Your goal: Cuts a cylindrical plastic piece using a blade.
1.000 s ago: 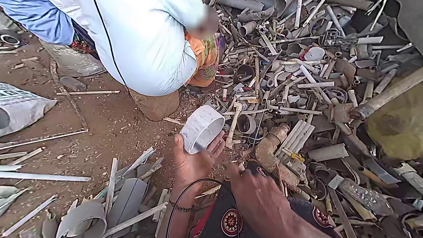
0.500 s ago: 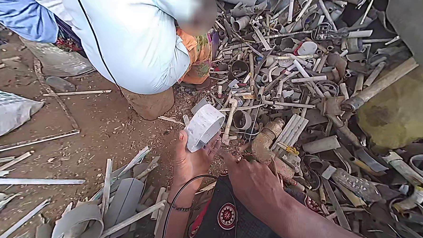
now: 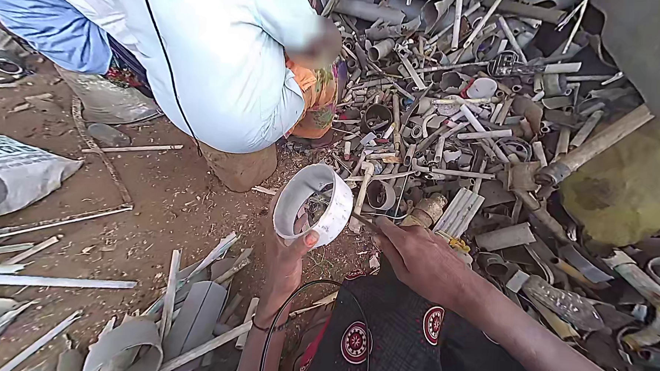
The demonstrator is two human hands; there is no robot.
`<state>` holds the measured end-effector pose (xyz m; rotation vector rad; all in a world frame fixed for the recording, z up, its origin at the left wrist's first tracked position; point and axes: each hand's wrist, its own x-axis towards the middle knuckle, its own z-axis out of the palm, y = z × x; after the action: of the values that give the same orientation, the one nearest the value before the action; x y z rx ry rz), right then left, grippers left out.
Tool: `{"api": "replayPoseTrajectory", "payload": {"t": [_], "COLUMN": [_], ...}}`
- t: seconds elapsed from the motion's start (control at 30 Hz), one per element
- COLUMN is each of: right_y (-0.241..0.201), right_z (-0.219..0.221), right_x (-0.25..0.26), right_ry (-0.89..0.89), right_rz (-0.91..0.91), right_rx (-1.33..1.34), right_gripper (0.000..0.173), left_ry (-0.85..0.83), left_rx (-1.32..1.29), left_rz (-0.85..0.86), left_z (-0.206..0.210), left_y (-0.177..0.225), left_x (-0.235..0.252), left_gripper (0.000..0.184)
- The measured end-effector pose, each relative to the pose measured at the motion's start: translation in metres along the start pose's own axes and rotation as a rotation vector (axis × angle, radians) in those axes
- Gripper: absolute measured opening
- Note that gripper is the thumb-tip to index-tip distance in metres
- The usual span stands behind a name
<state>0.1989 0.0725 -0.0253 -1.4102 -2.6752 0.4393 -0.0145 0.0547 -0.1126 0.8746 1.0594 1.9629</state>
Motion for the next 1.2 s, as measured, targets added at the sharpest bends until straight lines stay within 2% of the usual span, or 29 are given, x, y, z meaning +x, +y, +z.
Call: {"api": "replayPoseTrajectory", "payload": {"t": [0.1,0.17,0.23,0.27,0.33,0.4,0.47,0.57,0.63,0.67,0.7,0.73,0.77,0.8,0.87,0.9,0.93,1.03,1.1,1.2], "right_y": [0.0,0.006,0.02,0.028,0.041,0.038,0.017,-0.007,-0.009,-0.009,-0.008,-0.008,-0.009,-0.011,-0.014,-0.016,-0.018,-0.024,-0.03,-0.036], "right_z": [-0.016,-0.031,-0.044,-0.047,-0.044,-0.037,-0.033,-0.029,-0.031,-0.033,-0.033,-0.032,-0.032,-0.032,-0.031,-0.031,-0.031,-0.037,-0.04,-0.034], "right_x": [0.001,-0.001,-0.006,-0.009,-0.012,-0.01,-0.008,0.0,0.007,0.01,0.012,0.015,0.018,0.019,0.022,0.024,0.025,0.027,0.022,0.013], "right_ry": [-0.329,-0.448,-0.322,-0.162,0.222,0.395,0.396,0.374,0.405,0.423,0.447,0.464,0.444,0.395,0.326,0.316,0.325,0.369,0.392,0.412], "right_rz": [0.123,0.285,0.404,0.422,0.314,0.122,-0.057,-0.272,-0.311,-0.312,-0.328,-0.357,-0.37,-0.351,-0.3,-0.272,-0.251,-0.23,-0.278,-0.39], "right_rx": [-0.086,-0.092,-0.056,-0.004,0.199,0.535,0.695,0.606,0.548,0.535,0.522,0.516,0.53,0.558,0.607,0.637,0.675,0.793,0.729,0.454], "right_gripper": [0.037,0.039,0.036,0.033,0.027,0.041,0.063,0.073,0.068,0.062,0.052,0.039,0.032,0.032,0.037,0.04,0.041,0.031,0.031,0.034], "left_ry": [-0.01,0.022,0.053,0.039,0.002,-0.06,-0.142,-0.228,-0.28,-0.338,-0.399,-0.414,-0.413,-0.417,-0.417,-0.391,-0.373,-0.35,-0.384,-0.213], "left_rx": [-0.132,-0.138,-0.139,-0.127,-0.149,-0.176,-0.167,-0.117,0.008,0.126,0.247,0.335,0.374,0.329,0.076,0.02,0.006,-0.115,-0.308,-0.446], "left_rz": [-0.02,-0.078,-0.152,-0.185,-0.199,-0.157,-0.125,-0.146,-0.145,-0.076,0.017,0.106,0.124,0.076,-0.045,-0.041,-0.007,0.07,0.044,-0.128], "left_z": [0.005,0.006,0.004,0.003,0.006,0.013,0.024,0.039,0.041,0.038,0.034,0.032,0.032,0.032,0.034,0.035,0.035,0.042,0.042,0.05], "left_y": [0.006,0.008,0.009,0.01,0.012,0.012,0.012,0.017,0.024,0.027,0.029,0.031,0.035,0.04,0.045,0.044,0.043,0.048,0.047,0.058], "left_x": [0.002,0.003,0.006,0.007,0.006,0.001,-0.005,-0.011,-0.01,-0.009,-0.006,-0.004,-0.005,-0.007,-0.011,-0.011,-0.012,-0.016,-0.018,-0.025], "left_gripper": [0.122,0.123,0.127,0.131,0.13,0.109,0.089,0.072,0.072,0.074,0.066,0.049,0.037,0.029,0.028,0.029,0.035,0.059,0.053,0.047]}}
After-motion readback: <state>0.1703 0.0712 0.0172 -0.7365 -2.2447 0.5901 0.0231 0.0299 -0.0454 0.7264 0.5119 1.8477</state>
